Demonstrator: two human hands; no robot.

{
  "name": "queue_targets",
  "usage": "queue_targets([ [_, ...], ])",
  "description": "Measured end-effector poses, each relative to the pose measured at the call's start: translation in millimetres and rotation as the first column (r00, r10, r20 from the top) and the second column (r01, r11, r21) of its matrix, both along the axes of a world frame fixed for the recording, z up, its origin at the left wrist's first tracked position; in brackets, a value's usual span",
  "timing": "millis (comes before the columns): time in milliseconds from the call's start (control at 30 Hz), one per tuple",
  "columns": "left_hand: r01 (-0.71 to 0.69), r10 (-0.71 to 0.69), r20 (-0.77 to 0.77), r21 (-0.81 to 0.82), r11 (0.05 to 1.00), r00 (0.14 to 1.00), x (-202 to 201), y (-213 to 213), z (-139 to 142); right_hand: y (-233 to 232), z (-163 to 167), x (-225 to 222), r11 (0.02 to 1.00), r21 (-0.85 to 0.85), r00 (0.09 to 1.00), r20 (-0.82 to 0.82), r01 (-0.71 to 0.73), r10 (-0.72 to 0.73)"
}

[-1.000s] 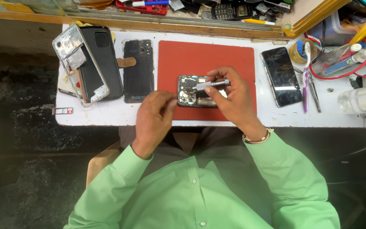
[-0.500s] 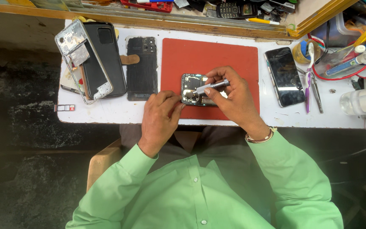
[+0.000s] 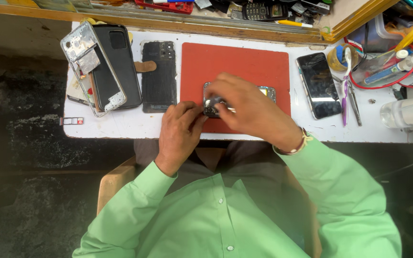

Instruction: The person uses a heat gun to warm the back of a smartphone, then removes the back cover to expose the internal components. They place the cover aside and use a screwdriver to remove screws from the phone's interior.

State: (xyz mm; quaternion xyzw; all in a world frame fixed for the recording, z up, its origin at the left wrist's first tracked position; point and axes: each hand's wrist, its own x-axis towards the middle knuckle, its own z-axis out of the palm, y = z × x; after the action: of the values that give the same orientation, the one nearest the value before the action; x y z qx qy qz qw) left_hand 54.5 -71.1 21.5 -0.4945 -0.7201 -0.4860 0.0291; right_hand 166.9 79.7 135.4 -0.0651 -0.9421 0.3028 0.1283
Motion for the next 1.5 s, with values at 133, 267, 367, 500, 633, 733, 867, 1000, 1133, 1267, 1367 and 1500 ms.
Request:
queue_targets([
  [133, 0.007, -0.007, -0.022, 0.015, 1.000, 1.000, -0.7, -0.6, 0.2, -13.0, 11.7, -28.9, 0.945, 0.314, 0.931, 0.310, 0.090, -0.192],
  [267, 0.019, -0.018, -0.010, 0.024, 1.000, 1.000, -2.5, -1.1, 0.7, -12.2, 13.5, -31.3, 0.990, 0.136, 0.990, 0.136, -0.044, 0.025],
  [367, 0.026, -0.026, 0.014, -0.003, 1.000, 1.000, -2.8, -1.1, -0.1, -11.1, 14.8, -28.6, 0.971, 0.237, 0.993, 0.103, 0.030, -0.056],
  [500, 0.023, -0.023, -0.009, 0.019, 1.000, 1.000, -2.9, -1.1, -2.2, -14.0, 17.7, -30.4, 0.967, 0.228, 0.948, 0.264, 0.117, -0.177],
  [633, 0.019, -0.019, -0.010, 0.015, 1.000, 1.000, -3.3, -1.4, -3.4, -13.1, 16.2, -28.8, 0.962, 0.235, 0.955, 0.227, 0.137, -0.192],
  [733, 0.023, -0.023, 0.001, 0.012, 1.000, 1.000, -3.4, 0.1, -3.9, -8.6, 10.6, -22.9, 0.984, 0.165, 0.983, 0.159, 0.061, -0.087],
  [867, 0.017, -0.017, 0.002, 0.004, 1.000, 1.000, -3.3, -1.2, -4.1, -6.8, 3.1, -23.0, 0.928, 0.353, 0.989, 0.048, 0.117, -0.143],
  [1000, 0.028, -0.027, -0.010, 0.024, 0.999, 1.000, -3.0, -1.2, -4.3, -7.0, 6.2, -26.2, 0.959, 0.282, 0.998, 0.042, 0.033, -0.047],
  [1133, 0.010, -0.010, -0.020, -0.002, 1.000, 1.000, -2.3, -1.6, -4.9, -9.7, 13.0, -28.8, 0.951, 0.269, 0.944, 0.246, 0.150, -0.218],
  [1267, 0.004, -0.003, -0.024, 0.021, 1.000, 1.000, -2.7, -1.4, -2.7, -6.4, 18.6, -15.8, 0.993, 0.065, 0.995, 0.042, -0.094, 0.091],
  [1367, 0.015, -0.015, 0.004, -0.001, 1.000, 1.000, -2.2, -1.2, 3.9, -2.6, 14.0, 0.0, 0.992, 0.059, 0.993, -0.033, -0.109, 0.111],
  [1500, -0.049, 0.049, 0.003, -0.020, 0.999, 0.999, 4.7, 4.0, 13.2, -4.7, -15.0, 7.2, 0.991, 0.090, 0.979, -0.185, 0.100, -0.082],
])
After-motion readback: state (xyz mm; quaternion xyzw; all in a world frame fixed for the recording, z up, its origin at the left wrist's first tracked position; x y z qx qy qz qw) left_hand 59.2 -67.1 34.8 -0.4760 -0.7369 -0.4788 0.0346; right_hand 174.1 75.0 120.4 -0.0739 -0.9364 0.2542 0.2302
